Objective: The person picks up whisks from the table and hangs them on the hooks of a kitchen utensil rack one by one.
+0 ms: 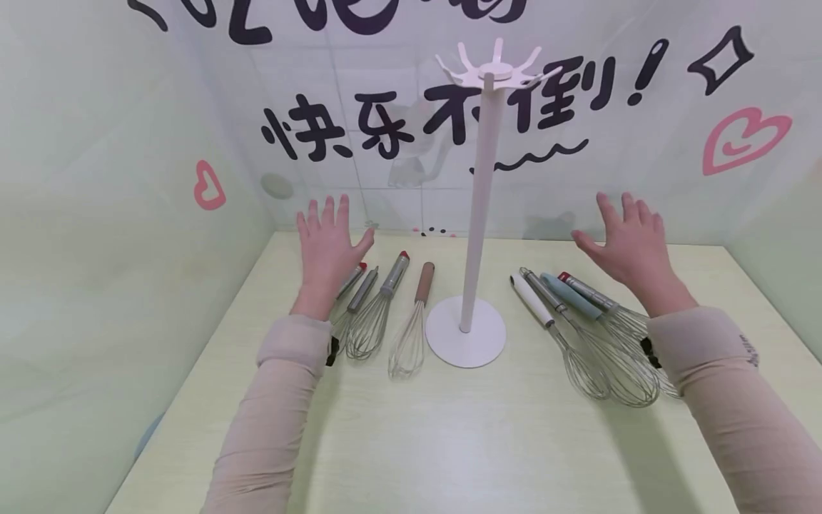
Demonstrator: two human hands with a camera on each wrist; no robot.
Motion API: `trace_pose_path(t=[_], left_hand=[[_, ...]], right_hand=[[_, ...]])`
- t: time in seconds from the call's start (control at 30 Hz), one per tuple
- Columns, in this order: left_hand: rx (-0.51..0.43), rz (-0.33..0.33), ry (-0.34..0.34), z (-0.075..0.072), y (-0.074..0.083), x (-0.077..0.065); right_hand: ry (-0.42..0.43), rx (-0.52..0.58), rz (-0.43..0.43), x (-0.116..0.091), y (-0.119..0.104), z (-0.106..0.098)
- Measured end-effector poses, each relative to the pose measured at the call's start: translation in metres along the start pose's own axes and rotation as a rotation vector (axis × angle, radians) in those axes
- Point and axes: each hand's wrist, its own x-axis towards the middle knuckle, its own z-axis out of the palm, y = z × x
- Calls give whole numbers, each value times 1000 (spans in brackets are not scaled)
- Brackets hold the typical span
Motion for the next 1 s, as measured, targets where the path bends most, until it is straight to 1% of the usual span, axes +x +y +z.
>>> trace_pose_path(t=[0.17, 0.33, 0.43, 0.5, 0.6, 0.67, 0.73, 0.9, 1.0], left_hand=[[-131, 52, 73, -4, 17, -3], [-256, 133, 163, -8, 41, -7], [-345, 158, 193, -10, 56, -10], [-415, 162, 188, -11, 65, -12], [-525, 169, 156, -13, 80, -15], [-615, 182, 130, -15, 88, -18], [-724, 197, 111, -17, 96, -19], [-965, 233, 89, -19, 110, -22], [-1069, 239, 76, -20, 116, -24]], right_hand=[[-46, 70, -17, 2, -12, 2], [-110, 149, -23, 4, -24, 5], [-144, 186, -23, 4, -31, 8], [-161, 210, -25, 4, -36, 9], [-177, 240, -40, 3, -41, 11], [-182, 264, -51, 3, -44, 13], [-182, 282, -65, 3, -46, 16], [-208, 335, -57, 3, -49, 26], [-223, 353, -40, 3, -51, 34]])
